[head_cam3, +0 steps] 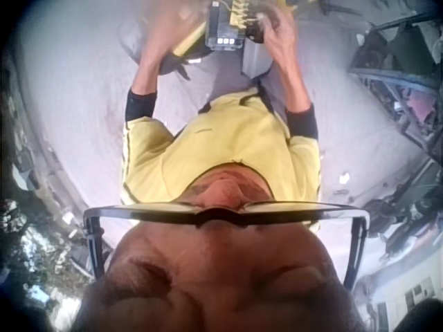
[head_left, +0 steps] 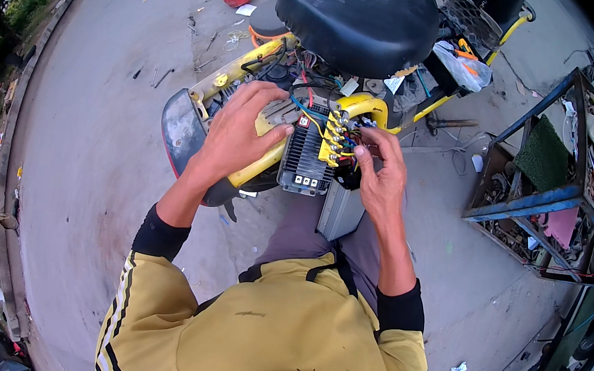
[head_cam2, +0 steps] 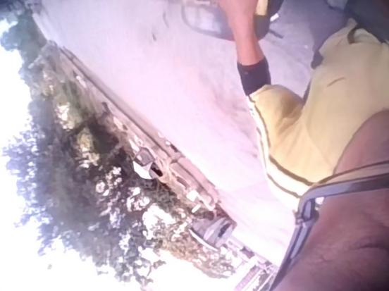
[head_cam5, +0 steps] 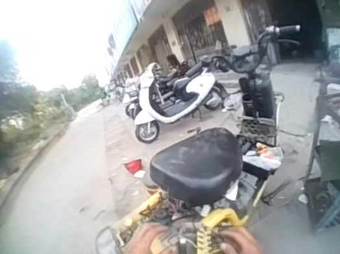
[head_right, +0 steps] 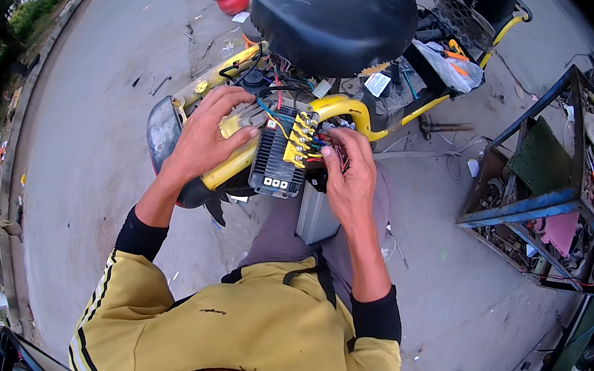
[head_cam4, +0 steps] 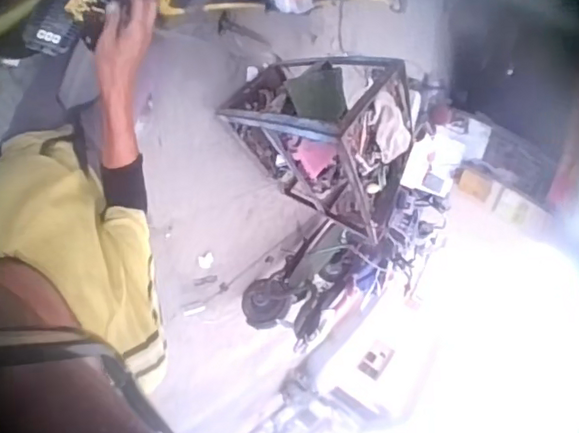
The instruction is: The person works on the exposed wiring of a yellow motorcycle, using a screwdriver to tighten terminals on a fuse box and adjusting the wire harness. The person repeatedly secures connections and organizes the wires under the seat area.
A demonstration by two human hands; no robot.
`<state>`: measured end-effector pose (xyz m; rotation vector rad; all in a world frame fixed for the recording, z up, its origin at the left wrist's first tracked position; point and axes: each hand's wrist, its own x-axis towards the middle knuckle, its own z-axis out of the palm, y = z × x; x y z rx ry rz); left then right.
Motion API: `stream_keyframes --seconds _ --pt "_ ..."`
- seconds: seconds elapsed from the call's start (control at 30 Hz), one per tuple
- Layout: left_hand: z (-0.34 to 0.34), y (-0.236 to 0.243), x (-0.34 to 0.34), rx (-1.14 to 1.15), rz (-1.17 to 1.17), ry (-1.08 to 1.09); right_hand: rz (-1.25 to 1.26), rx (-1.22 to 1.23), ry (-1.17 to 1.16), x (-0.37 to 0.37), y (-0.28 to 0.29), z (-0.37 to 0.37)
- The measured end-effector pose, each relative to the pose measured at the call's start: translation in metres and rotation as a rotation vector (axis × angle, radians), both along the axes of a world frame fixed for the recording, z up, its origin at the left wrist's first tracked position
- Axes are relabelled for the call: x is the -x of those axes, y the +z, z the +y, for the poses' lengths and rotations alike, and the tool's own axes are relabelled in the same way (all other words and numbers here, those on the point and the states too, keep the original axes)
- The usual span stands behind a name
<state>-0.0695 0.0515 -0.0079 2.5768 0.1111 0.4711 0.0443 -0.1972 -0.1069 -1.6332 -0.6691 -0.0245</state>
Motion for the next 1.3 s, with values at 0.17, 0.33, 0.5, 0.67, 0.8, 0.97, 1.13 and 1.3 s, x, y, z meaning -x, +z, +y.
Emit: stream_keyframes --seconds 0.17,0.33,0.5,0.67,0.8,0.97,1.13,1.3 --pt "-0.038 0.025 -0.02 -0.275 -0.135 -0.297 -0.011 0.029 -0.007 -0.018 0.018 0.004" --pt "-0.042 -0.001 -0.042 -0.498 0.004 -0.273 -0.013 0.104 -0.208 -0.071 -0.006 -0.012" --pt "-0.043 -0.01 -0.047 -0.389 -0.111 -0.277 -0.204 0.378 -0.367 -0.16 -0.05 -0.031" --pt "-0.039 -0.016 -0.052 -0.317 -0.151 -0.305 -0.331 0.702 -0.384 -0.263 -0.112 -0.007" --pt "-0.037 -0.02 -0.052 -0.276 -0.142 -0.286 -0.367 1.08 -0.364 -0.316 -0.145 0.01" --pt "-0.035 -0.021 -0.051 -0.239 -0.113 -0.275 -0.359 1.151 -0.352 -0.337 -0.161 0.02" --pt "-0.036 -0.02 -0.053 -0.24 -0.105 -0.278 -0.253 1.084 -0.391 -0.347 -0.168 0.022" --pt "-0.036 -0.018 -0.056 -0.248 -0.087 -0.288 -0.176 1.104 -0.404 -0.343 -0.159 0.017"
